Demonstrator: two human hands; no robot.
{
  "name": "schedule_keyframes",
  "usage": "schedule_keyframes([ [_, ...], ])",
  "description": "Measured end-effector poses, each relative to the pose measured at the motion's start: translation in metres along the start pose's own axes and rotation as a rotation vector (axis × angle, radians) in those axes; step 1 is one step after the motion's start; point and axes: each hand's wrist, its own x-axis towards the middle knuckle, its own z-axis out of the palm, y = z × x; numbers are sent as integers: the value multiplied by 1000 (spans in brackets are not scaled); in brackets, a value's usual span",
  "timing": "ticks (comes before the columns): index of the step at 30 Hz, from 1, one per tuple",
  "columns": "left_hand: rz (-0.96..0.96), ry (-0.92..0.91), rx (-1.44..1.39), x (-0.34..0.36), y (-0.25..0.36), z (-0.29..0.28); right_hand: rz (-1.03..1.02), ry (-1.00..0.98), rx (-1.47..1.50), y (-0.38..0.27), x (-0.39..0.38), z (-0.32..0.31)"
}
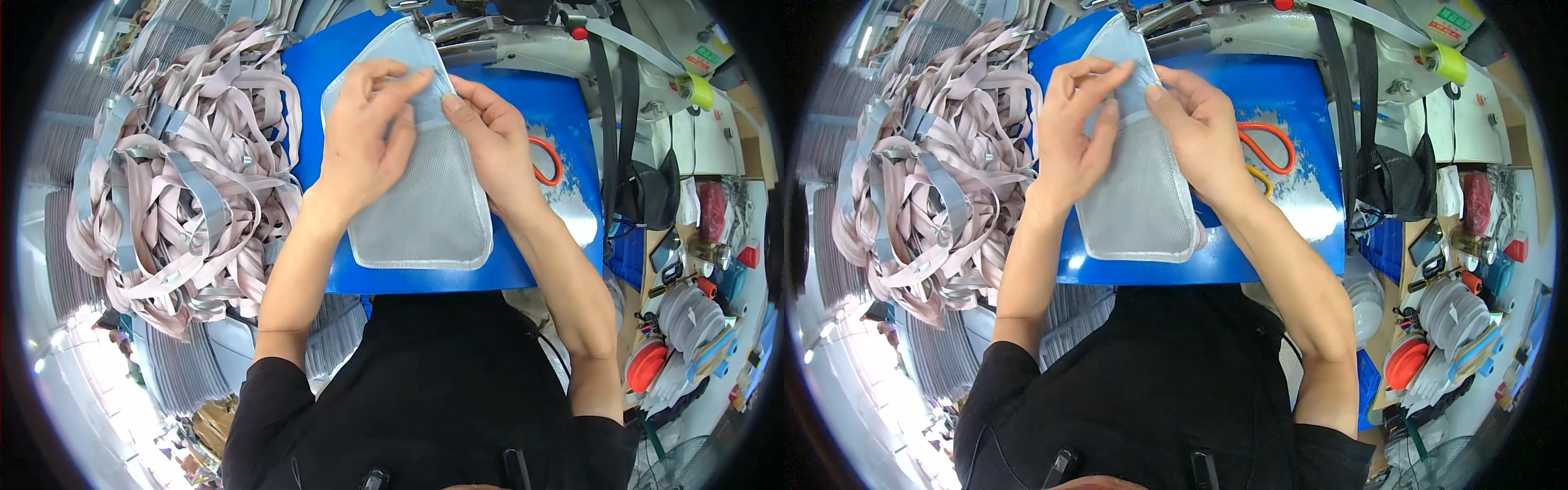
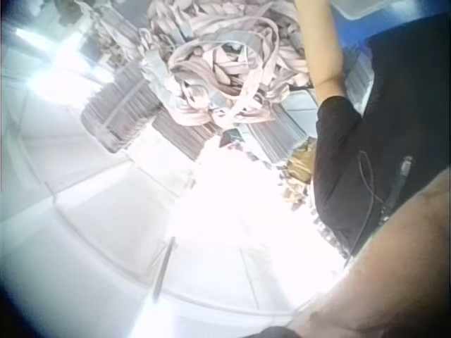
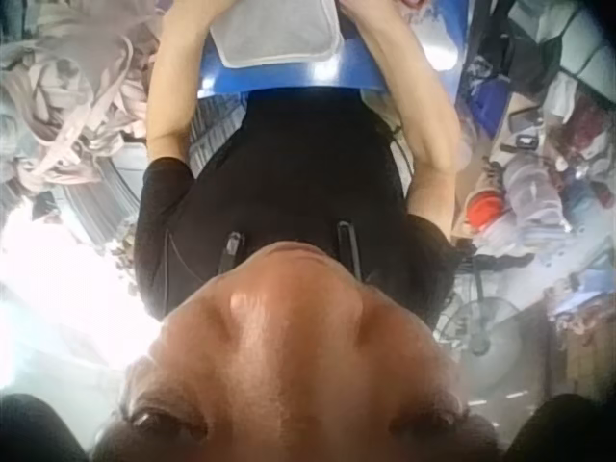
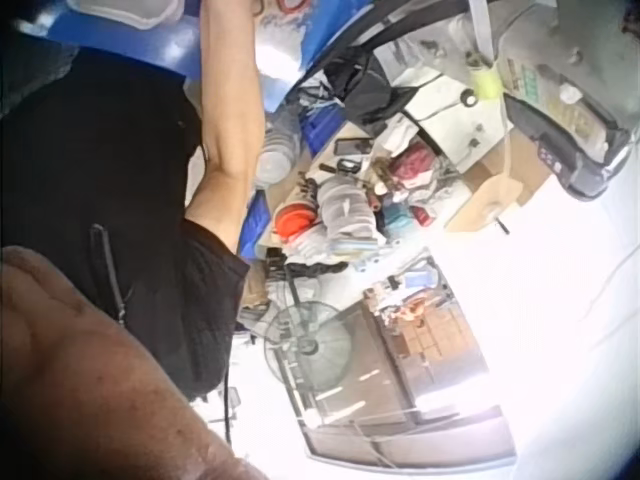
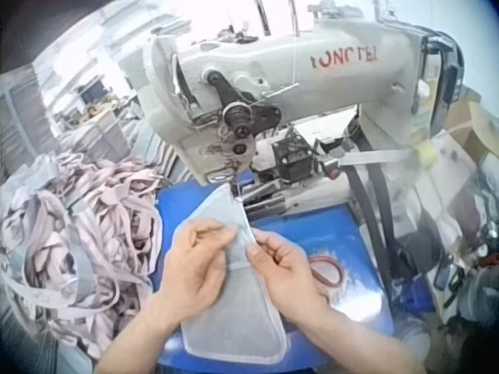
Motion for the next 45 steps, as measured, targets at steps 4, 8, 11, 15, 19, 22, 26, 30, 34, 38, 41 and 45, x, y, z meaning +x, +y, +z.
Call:
schedule_keyframes([
  [4,14,-144,159,10,9,-8,98,-10,181,-7,-3,2],
  [8,34,-164,166,34,3,-7,85,-22,196,-8,11,2],
  [11,5,-211,186,43,-10,-7,91,-12,244,-4,27,3],
  [15,-37,-61,182,15,-34,-19,125,22,310,0,40,6],
  [19,-349,244,339,-48,-46,-21,154,44,305,-2,43,11],
  [22,-887,314,-843,-88,-46,-15,85,61,268,-1,41,11],
  [26,-830,266,-889,-99,-49,-25,-239,154,-39,-16,37,-28],
  [30,-796,263,-942,-92,-51,-42,-407,241,-59,-41,50,-64],
  [34,-744,232,-886,-85,-54,-49,-241,323,153,-45,57,-62],
  [38,-737,250,-751,-88,-56,-60,-99,198,188,-22,28,-28],
  [41,-715,263,-754,-88,-58,-64,-99,118,-139,-4,9,-6],
  [45,-745,258,-841,-88,-56,-64,-32,-39,-23,-1,-2,-3],
])
